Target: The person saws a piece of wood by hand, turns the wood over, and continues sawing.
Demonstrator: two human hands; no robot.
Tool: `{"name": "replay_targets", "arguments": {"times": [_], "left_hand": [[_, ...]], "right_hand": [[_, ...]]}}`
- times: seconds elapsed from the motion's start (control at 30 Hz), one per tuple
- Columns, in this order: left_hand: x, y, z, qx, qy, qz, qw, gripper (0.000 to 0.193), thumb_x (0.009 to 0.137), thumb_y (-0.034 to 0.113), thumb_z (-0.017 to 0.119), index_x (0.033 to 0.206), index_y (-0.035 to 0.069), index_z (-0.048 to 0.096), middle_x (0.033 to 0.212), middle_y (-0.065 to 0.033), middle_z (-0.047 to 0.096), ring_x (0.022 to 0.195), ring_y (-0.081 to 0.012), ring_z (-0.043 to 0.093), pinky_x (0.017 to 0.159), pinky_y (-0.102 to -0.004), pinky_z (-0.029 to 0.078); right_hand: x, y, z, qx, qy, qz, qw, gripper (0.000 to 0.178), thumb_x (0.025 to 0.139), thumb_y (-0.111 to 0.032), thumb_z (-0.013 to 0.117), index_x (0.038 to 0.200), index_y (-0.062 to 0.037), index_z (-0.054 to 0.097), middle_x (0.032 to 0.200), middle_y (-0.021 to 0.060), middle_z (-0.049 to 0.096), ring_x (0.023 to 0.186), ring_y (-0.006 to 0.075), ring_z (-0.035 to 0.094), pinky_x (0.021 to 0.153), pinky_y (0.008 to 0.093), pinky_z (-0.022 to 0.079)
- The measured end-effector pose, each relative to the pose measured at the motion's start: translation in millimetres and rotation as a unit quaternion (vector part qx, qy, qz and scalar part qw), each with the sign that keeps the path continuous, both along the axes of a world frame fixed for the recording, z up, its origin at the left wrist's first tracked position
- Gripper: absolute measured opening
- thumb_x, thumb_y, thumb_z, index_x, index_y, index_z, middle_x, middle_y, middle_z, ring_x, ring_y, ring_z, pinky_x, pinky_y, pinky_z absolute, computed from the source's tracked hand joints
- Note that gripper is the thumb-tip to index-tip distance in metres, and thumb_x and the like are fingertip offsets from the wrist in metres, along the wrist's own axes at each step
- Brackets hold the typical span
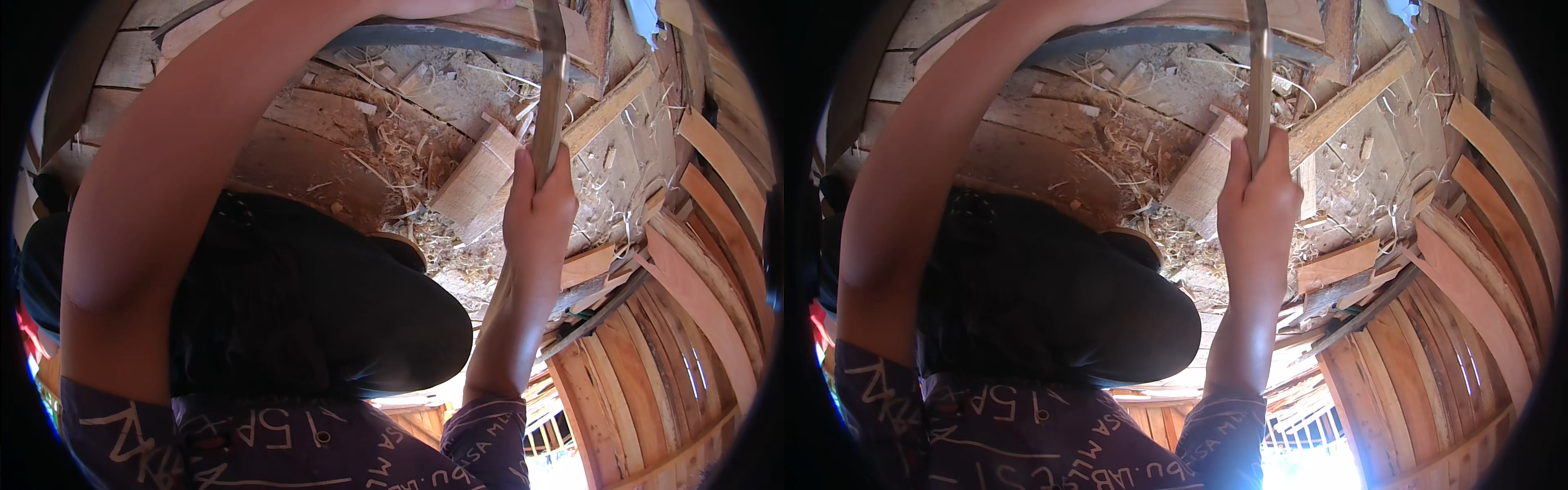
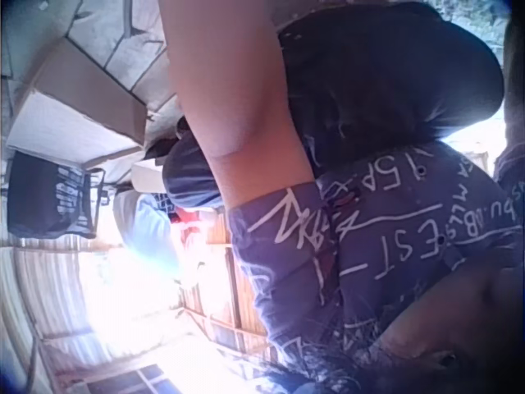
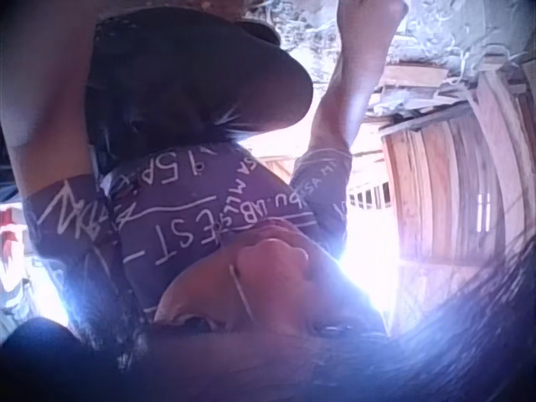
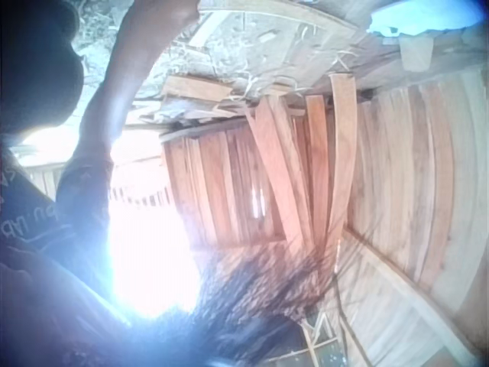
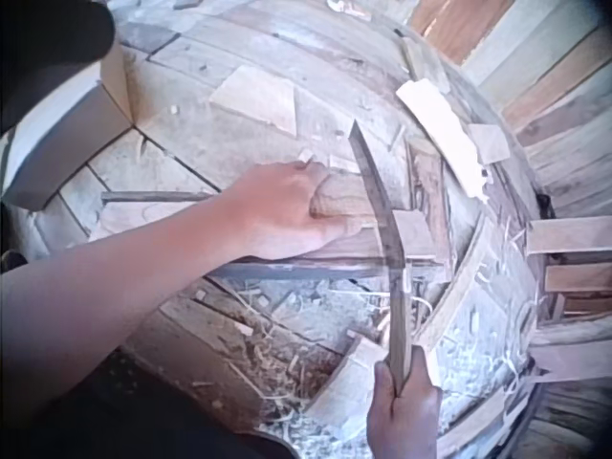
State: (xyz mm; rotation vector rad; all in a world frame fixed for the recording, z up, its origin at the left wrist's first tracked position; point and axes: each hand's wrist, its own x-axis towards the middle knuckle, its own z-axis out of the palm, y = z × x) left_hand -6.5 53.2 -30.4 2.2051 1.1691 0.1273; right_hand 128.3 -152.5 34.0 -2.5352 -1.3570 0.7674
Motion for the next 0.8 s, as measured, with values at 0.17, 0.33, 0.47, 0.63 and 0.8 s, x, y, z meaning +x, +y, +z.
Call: {"name": "replay_targets", "arguments": {"times": [0.17, 0.33, 0.47, 0.63, 0.8], "left_hand": [[1.1, -4.2, 0.0, 0.013, -0.002, -0.008, 1.0, 0.078, 0.086, 0.057, 0.057, 0.126, -0.009, 0.052, 0.121, -0.0302, 0.06, 0.114, -0.0421, 0.058, 0.1, -0.0431, 0.045], [0.8, -10.7, 7.4, 0.043, 0.004, -0.052, 0.998, 0.077, 0.086, 0.055, 0.057, 0.127, -0.009, 0.052, 0.123, -0.0299, 0.058, 0.116, -0.0409, 0.057, 0.1, -0.0428, 0.045], [9.6, -14.7, -9.2, 0.095, -0.018, -0.019, 0.995, 0.074, 0.086, 0.053, 0.057, 0.128, -0.007, 0.052, 0.124, -0.0291, 0.059, 0.117, -0.0399, 0.057, 0.1, -0.0428, 0.045], [1.3, -2.2, -3.6, 0.01, -0.01, -0.011, 1.0, 0.074, 0.087, 0.054, 0.057, 0.129, -0.007, 0.051, 0.124, -0.0281, 0.059, 0.116, -0.0402, 0.057, 0.099, -0.0427, 0.046], [-9.4, -1.7, 0.6, 0.026, 0.001, -0.018, 0.999, 0.074, 0.087, 0.055, 0.056, 0.128, -0.007, 0.052, 0.122, -0.0281, 0.06, 0.116, -0.0403, 0.057, 0.1, -0.0427, 0.046]], "right_hand": [[-13.9, -87.2, 47.8, -0.078, 0.005, -0.075, 0.994, 0.015, 0.099, -0.016, 0.055, 0.105, -0.0027, 0.053, 0.072, 0.0203, 0.065, 0.066, 0.0386, 0.068, 0.053, 0.0448, 0.047], [-16.2, -63.3, 33.4, -0.04, 0.002, -0.048, 0.998, 0.017, 0.099, -0.016, 0.055, 0.108, -0.0025, 0.052, 0.073, 0.0215, 0.065, 0.069, 0.0419, 0.067, 0.054, 0.0478, 0.048], [0.4, -2.6, 0.1, 0.012, -0.005, 0.0, 1.0, 0.019, 0.101, -0.019, 0.05, 0.106, -0.0008, 0.051, 0.067, 0.022, 0.06, 0.064, 0.0432, 0.064, 0.055, 0.0496, 0.045], [-4.3, -61.4, 30.4, -0.041, 0.001, -0.033, 0.999, 0.016, 0.099, -0.014, 0.055, 0.108, -0.0016, 0.053, 0.064, 0.017, 0.06, 0.052, 0.0313, 0.064, 0.049, 0.0413, 0.044], [-17.8, -82.9, 51.7, -0.107, 0.008, -0.07, 0.992, 0.017, 0.098, -0.016, 0.055, 0.108, -0.002, 0.054, 0.066, 0.017, 0.063, 0.058, 0.0351, 0.067, 0.051, 0.0429, 0.047]]}}
